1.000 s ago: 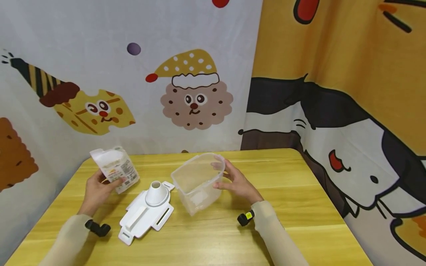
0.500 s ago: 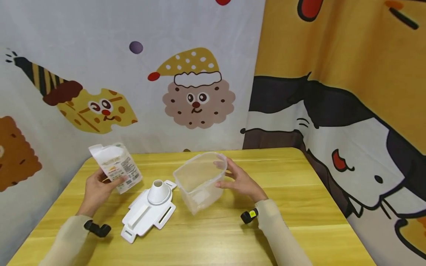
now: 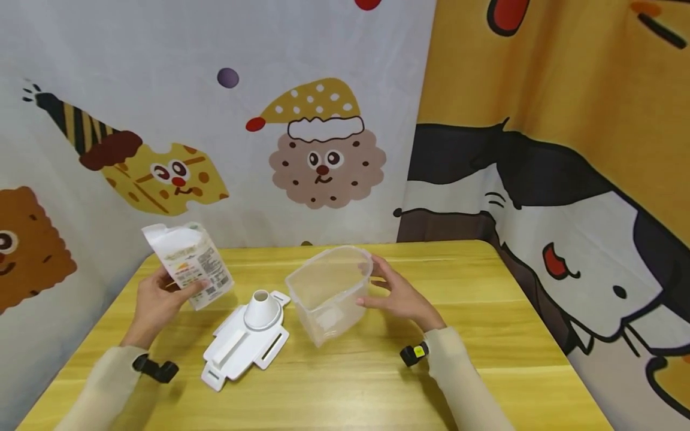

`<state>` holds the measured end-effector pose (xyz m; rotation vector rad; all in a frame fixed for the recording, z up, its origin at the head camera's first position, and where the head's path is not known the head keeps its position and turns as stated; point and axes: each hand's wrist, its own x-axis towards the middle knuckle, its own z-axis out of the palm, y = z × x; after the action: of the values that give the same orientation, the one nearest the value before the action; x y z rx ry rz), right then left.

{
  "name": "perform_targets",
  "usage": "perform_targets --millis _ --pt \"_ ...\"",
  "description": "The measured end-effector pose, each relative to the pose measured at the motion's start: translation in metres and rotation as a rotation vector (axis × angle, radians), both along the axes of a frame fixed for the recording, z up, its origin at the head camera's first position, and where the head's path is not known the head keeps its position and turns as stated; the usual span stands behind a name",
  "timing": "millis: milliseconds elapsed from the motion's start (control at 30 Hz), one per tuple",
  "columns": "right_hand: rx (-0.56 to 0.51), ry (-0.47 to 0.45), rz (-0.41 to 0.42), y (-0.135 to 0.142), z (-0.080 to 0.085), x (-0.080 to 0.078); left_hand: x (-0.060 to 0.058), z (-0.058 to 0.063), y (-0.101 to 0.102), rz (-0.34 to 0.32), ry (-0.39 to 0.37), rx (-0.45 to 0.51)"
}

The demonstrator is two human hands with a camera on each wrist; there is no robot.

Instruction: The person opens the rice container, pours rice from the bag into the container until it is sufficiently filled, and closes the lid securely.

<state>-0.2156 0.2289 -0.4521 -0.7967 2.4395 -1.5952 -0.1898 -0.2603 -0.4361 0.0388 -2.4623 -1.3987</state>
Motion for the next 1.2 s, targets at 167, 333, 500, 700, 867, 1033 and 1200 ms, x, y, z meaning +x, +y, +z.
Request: perform_targets --millis 167,333,500,700,867,1033,1200 --pt "0.021 0.045 -0.012 0.005 0.008 0.005 0.003 0.007 0.002 -0.013 0.041 -0.022" --pt "0.049 0.096 -0.041 0.008 0.017 0.011 0.006 0.013 0.006 -0.036 0.08 -0.041" --pt "0.074 0.154 -0.059 0.008 0.028 0.015 0.009 0.022 0.01 -0.058 0.107 -0.056" --pt "0.079 0.193 -0.095 0.002 0.043 0.021 0.013 0.03 0.014 -0.091 0.116 -0.054" --pt "0.048 0.248 -0.081 -0.005 0.055 0.027 0.014 0.036 0.019 -0.102 0.116 -0.067" --pt "-0.026 0.298 -0.013 -0.02 0.067 0.034 0.018 0.042 0.024 -0.126 0.135 -0.082" --pt "-0.074 0.285 0.045 -0.039 0.077 0.043 0.022 0.049 0.03 -0.166 0.169 -0.092"
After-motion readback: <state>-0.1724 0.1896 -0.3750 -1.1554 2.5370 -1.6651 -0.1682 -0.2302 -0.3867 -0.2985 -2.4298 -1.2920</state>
